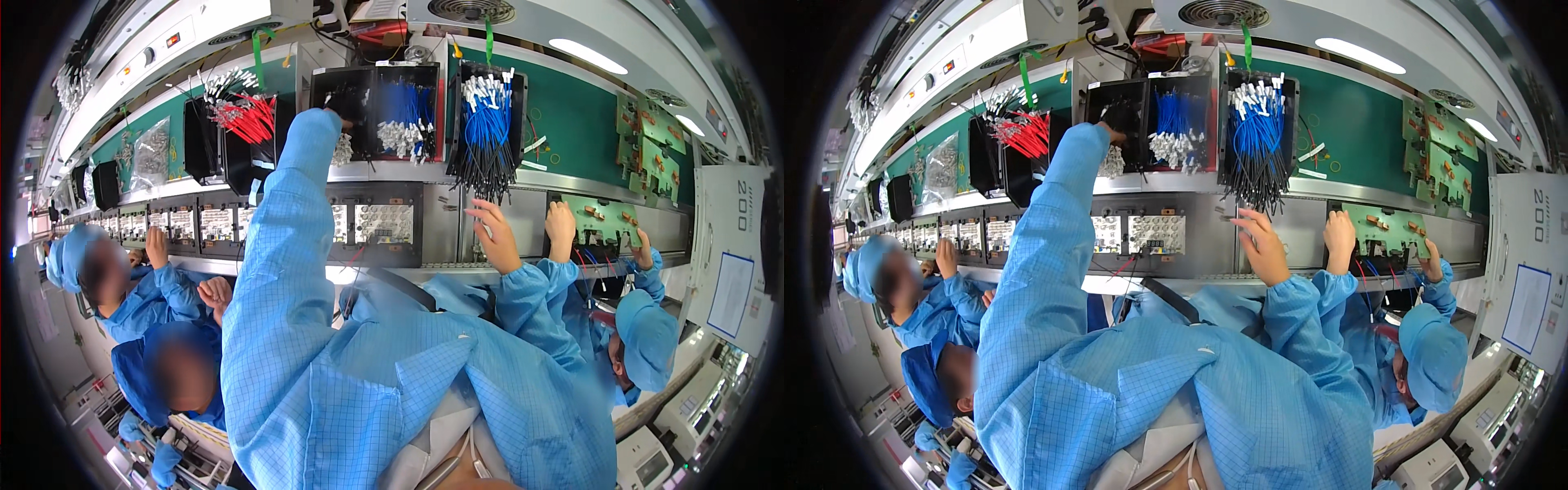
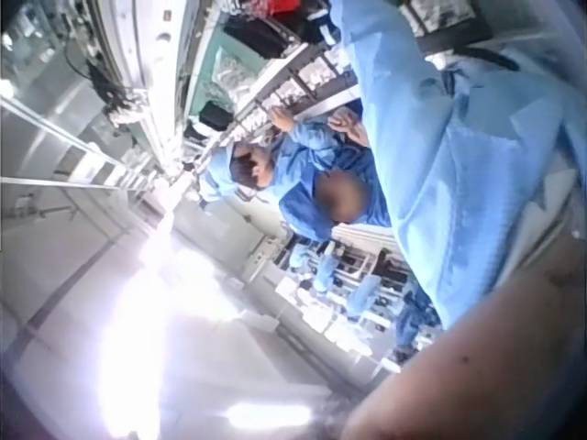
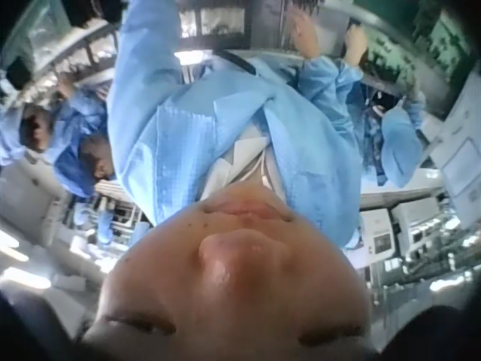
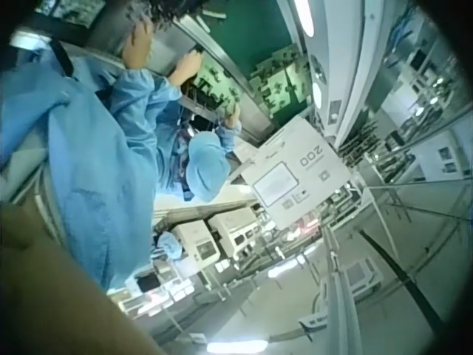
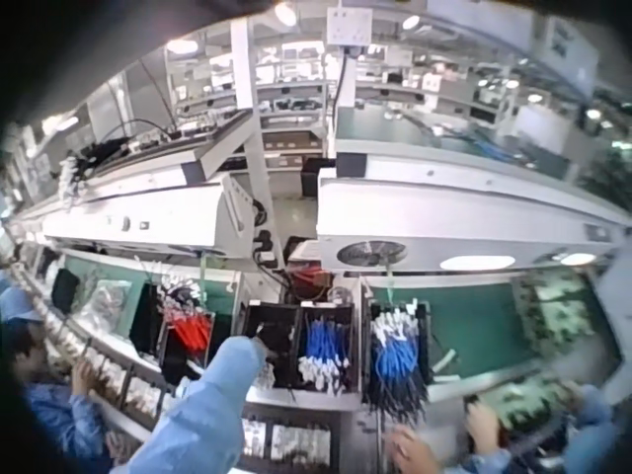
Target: Manually sort and connect bundles of wires to circuit boards on a production line.
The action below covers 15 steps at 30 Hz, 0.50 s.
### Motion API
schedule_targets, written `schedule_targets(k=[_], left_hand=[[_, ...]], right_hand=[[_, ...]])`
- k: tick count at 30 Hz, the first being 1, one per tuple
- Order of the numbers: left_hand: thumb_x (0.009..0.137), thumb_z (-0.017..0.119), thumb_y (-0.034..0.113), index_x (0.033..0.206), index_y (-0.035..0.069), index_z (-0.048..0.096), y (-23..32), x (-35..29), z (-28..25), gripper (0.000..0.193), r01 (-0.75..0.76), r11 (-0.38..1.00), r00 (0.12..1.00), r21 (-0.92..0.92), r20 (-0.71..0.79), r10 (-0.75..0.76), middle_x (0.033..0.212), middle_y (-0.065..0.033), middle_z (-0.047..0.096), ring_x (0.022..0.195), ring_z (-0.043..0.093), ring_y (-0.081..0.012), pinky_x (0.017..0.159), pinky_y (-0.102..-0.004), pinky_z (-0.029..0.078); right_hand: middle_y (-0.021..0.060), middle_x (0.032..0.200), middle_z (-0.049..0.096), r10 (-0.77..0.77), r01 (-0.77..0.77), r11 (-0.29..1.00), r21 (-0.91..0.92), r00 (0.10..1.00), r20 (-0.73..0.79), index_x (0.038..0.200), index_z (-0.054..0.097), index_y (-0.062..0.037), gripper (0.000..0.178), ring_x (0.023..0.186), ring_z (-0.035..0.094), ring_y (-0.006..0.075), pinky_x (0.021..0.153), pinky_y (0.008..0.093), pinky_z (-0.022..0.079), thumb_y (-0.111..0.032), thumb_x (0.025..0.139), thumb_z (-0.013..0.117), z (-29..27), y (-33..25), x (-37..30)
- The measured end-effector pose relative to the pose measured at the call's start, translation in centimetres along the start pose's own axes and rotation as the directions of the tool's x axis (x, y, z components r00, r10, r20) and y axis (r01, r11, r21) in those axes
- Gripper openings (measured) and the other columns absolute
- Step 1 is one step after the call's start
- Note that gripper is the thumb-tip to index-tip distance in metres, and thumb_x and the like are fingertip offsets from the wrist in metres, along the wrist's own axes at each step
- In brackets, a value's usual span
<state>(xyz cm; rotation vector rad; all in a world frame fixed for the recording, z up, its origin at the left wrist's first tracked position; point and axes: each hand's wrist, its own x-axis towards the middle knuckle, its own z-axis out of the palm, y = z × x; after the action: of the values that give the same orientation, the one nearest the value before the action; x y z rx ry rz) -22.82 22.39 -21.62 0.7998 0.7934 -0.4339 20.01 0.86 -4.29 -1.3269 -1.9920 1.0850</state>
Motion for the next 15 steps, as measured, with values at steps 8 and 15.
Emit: schedule_targets(k=[8,15], left_hand=[[0.079,0.061,0.045,0.116,0.041,0.058,8.4,-9.2,12.2,0.037,0.703,0.665,0.401,0.254,-0.913,-0.075,0.125,-0.0079,0.055,0.115,0.052,-0.0276,0.099,-0.0411,0.040],[0.066,0.072,0.045,0.098,0.001,0.066,-0.1,-4.4,0.5,0.055,0.414,0.888,0.411,0.200,-0.911,0.013,0.105,-0.0170,0.062,0.095,0.060,-0.0316,0.081,-0.0395,0.047]], right_hand=[[0.0086,0.120,0.052,0.009,-0.008,0.999,-0.039,1.000,0.027,0.107,0.060,-0.0071,0.024,0.107,0.053,0.0286,0.086,0.0311,0.043,-0.004,0.084,0.053,0.0,0.4,-1.0],[0.0099,0.120,0.053,0.124,-0.126,0.992,0.011,0.986,0.112,0.108,0.060,-0.0054,0.026,0.111,0.052,0.0282,0.092,0.0328,0.040,0.000,0.083,0.051,-0.1,-0.6,-1.2]])
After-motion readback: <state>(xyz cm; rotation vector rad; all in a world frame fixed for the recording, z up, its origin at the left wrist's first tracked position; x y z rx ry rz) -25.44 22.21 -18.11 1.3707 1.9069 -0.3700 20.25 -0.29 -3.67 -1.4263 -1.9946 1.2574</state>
